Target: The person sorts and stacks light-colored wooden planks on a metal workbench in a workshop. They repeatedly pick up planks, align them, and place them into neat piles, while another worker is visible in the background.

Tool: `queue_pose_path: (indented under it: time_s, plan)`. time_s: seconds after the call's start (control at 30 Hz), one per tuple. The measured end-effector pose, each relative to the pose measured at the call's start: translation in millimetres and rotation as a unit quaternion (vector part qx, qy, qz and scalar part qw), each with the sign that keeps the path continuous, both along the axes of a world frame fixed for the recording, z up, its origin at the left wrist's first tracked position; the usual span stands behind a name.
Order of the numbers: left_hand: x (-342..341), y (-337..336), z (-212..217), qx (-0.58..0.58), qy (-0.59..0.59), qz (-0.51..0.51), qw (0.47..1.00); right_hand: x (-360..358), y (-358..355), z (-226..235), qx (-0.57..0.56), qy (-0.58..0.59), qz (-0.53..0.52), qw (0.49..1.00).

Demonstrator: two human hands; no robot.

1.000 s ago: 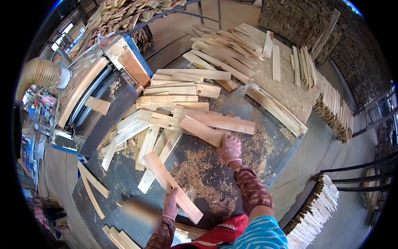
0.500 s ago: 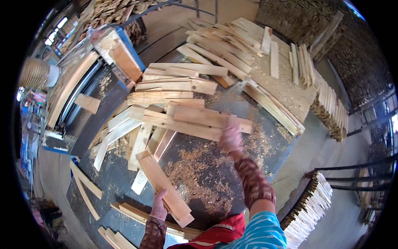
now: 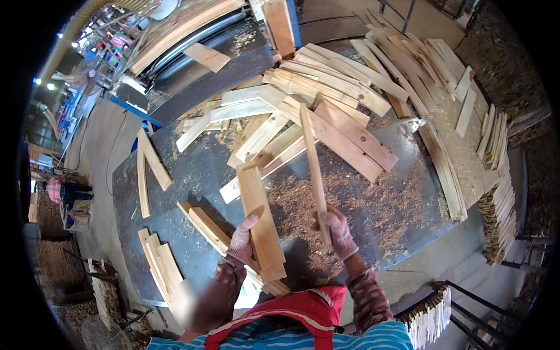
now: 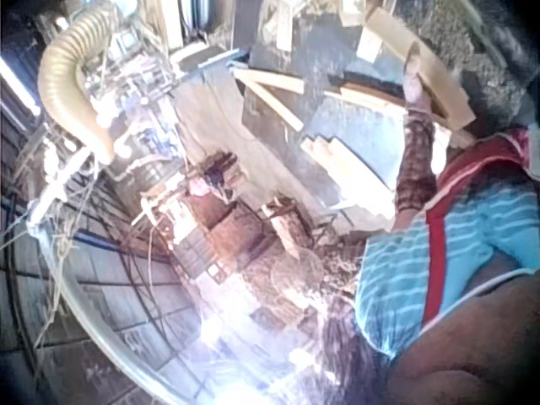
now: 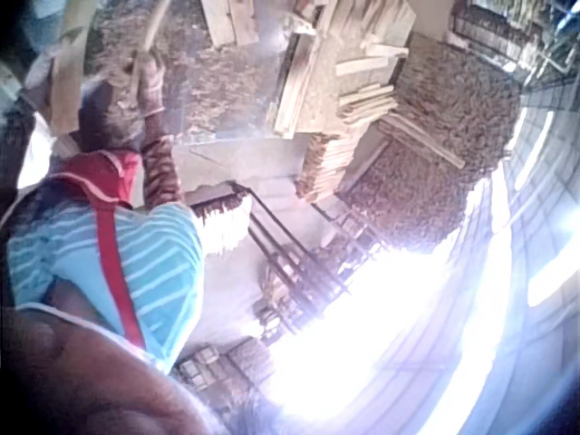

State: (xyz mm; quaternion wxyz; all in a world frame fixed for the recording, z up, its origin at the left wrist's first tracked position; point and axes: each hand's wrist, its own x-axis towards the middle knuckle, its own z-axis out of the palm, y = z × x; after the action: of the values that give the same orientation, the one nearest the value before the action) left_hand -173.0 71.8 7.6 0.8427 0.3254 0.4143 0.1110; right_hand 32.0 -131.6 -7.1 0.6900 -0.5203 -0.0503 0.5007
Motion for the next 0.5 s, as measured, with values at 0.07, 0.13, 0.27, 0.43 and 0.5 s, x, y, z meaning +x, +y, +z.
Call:
queue_pose_path:
  time_s: [0.07,0.13,0.27,0.43,0.5]
  plan:
    - [-6,3,-15,-0.037,-0.017,-0.009,0.999,-29,10,21,-0.015,-0.006,0.025,1.0]
    - [-6,2,-13,-0.039,-0.036,0.007,0.999,-58,20,26,-0.059,-0.061,0.05,0.995]
    - [-5,-9,-1,-0.004,-0.046,0.06,0.997,-102,59,69,-0.316,-0.321,0.231,0.862]
    - [-38,7,26,0.005,-0.012,0.071,0.997,-88,73,55,-0.209,-0.456,0.338,0.796]
    - [-98,24,10,-0.024,-0.027,0.149,0.988,-58,88,50,-0.189,-0.499,0.327,0.78]
